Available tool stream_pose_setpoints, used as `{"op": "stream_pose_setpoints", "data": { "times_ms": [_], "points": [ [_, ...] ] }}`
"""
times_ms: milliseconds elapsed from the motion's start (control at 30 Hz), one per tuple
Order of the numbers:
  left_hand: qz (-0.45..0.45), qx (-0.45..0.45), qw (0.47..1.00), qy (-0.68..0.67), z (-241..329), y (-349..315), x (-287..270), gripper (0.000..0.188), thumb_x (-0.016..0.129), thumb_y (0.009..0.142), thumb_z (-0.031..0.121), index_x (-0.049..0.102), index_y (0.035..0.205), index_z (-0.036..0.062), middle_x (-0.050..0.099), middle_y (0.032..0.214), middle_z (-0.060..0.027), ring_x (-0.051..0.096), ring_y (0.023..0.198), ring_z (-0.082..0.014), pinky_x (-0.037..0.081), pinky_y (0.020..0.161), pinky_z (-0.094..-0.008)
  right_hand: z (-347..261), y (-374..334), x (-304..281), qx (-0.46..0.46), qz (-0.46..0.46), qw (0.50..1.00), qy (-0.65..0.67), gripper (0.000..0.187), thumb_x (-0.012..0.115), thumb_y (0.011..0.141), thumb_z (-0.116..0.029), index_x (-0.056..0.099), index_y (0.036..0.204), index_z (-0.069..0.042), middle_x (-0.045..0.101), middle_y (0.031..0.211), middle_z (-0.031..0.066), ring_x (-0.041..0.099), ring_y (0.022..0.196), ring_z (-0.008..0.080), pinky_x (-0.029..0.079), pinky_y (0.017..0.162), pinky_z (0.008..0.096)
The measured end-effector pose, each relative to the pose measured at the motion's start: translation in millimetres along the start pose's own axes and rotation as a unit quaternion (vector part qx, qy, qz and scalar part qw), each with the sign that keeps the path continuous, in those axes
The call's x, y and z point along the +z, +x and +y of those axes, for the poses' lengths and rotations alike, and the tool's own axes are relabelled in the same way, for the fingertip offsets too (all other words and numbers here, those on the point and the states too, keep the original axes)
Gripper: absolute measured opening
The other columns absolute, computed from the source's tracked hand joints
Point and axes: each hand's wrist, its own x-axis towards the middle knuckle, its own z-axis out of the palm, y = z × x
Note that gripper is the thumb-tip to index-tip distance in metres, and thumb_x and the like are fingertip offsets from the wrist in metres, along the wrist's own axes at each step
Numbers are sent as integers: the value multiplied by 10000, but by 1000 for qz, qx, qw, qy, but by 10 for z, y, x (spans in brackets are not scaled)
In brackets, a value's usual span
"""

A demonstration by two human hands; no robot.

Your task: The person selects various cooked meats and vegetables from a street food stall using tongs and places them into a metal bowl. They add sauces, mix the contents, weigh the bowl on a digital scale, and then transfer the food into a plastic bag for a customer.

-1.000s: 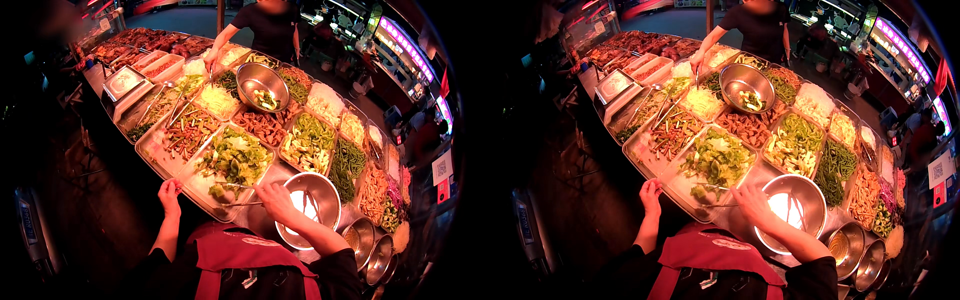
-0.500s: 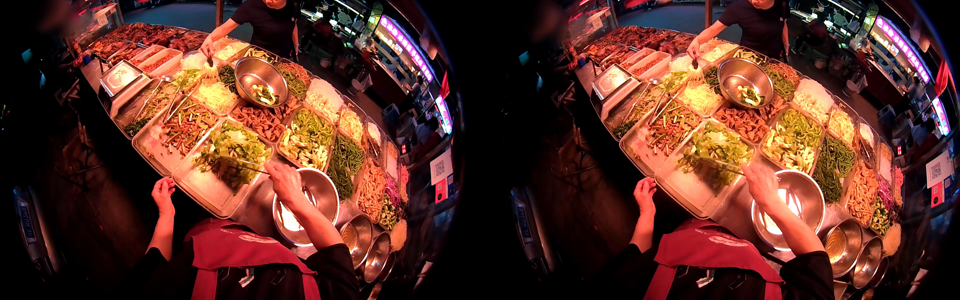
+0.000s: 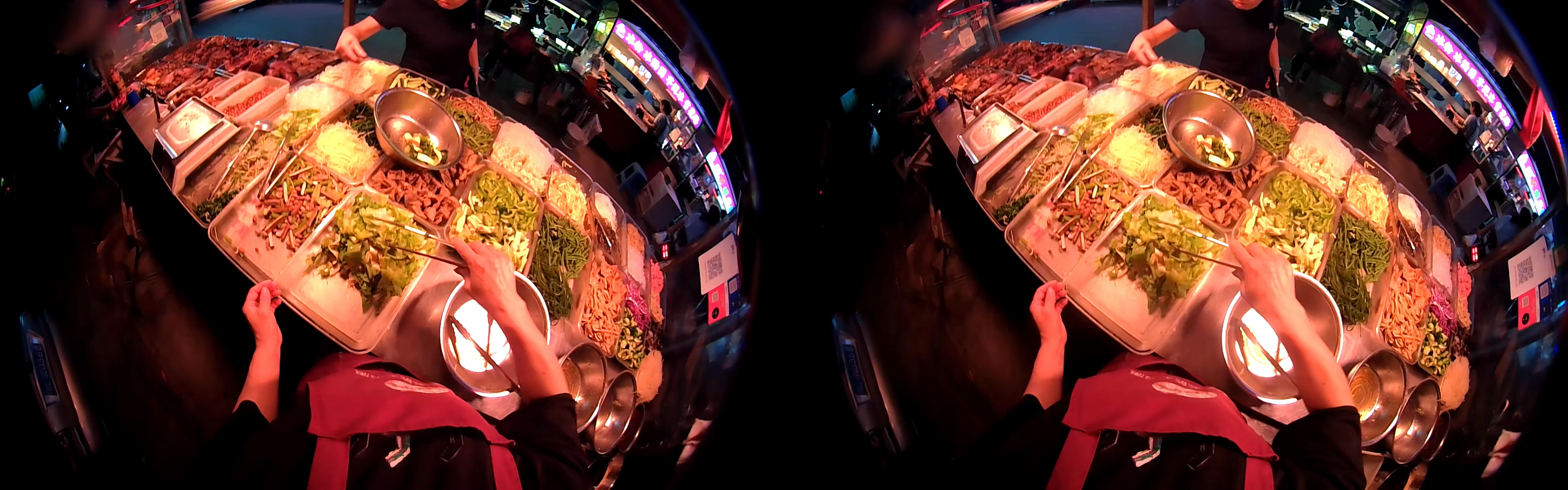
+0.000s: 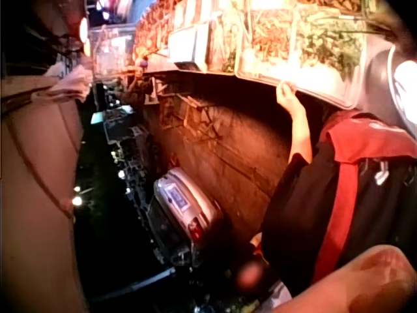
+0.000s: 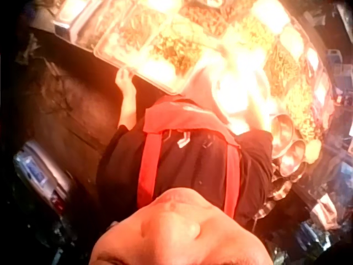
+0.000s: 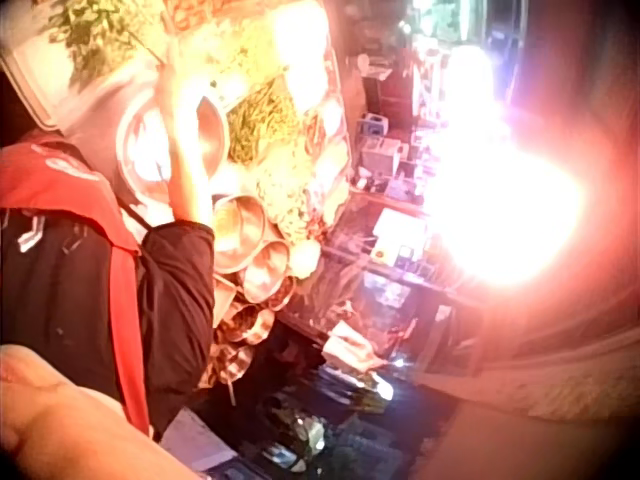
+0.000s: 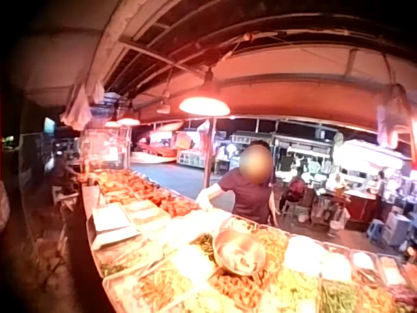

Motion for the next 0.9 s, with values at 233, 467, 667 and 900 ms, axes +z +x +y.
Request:
{"op": "stream_pose_setpoints", "data": {
  "times_ms": [233, 467, 667, 900],
  "points": [
    [4, -18, 1000, 6, -48, -34, 22, 151, 497, 907, 134, 573, 991, 34, 622, 894, -45, 569, 749, -96, 460, 654, -219, -29, 78, -83, -320, -92, 923, -195, 414, 523, 769, -145, 464, 1179, -155, 477, 852, 7, 473, 839, 173, 370, 761, 297],
    [-4, 5, 1000, -8, 87, -13, 116, 150, 492, 908, 130, 578, 989, 37, 623, 902, -47, 571, 753, -99, 461, 654, -219, 316, 725, 480, -423, -43, 889, -171, 325, 435, 831, -126, 517, 1131, -221, 500, 861, -7, 472, 897, 171, 370, 790, 325],
    [35, -4, 999, 20, 70, -58, -138, 150, 488, 909, 130, 575, 1000, 49, 622, 910, -46, 573, 757, -98, 461, 652, -216, 583, 693, 756, -322, -85, 928, -169, 357, 454, 811, -124, 533, 1139, -241, 509, 817, -11, 481, 839, 164, 365, 775, 320],
    [26, -7, 1000, 6, 59, -50, -72, 150, 491, 907, 128, 579, 984, 34, 624, 899, -48, 569, 749, -99, 456, 650, -217, 586, 349, 754, -240, -68, 963, -101, 373, 512, 763, -103, 579, 1106, -231, 531, 800, -4, 508, 802, 180, 380, 717, 338]
  ]
}}
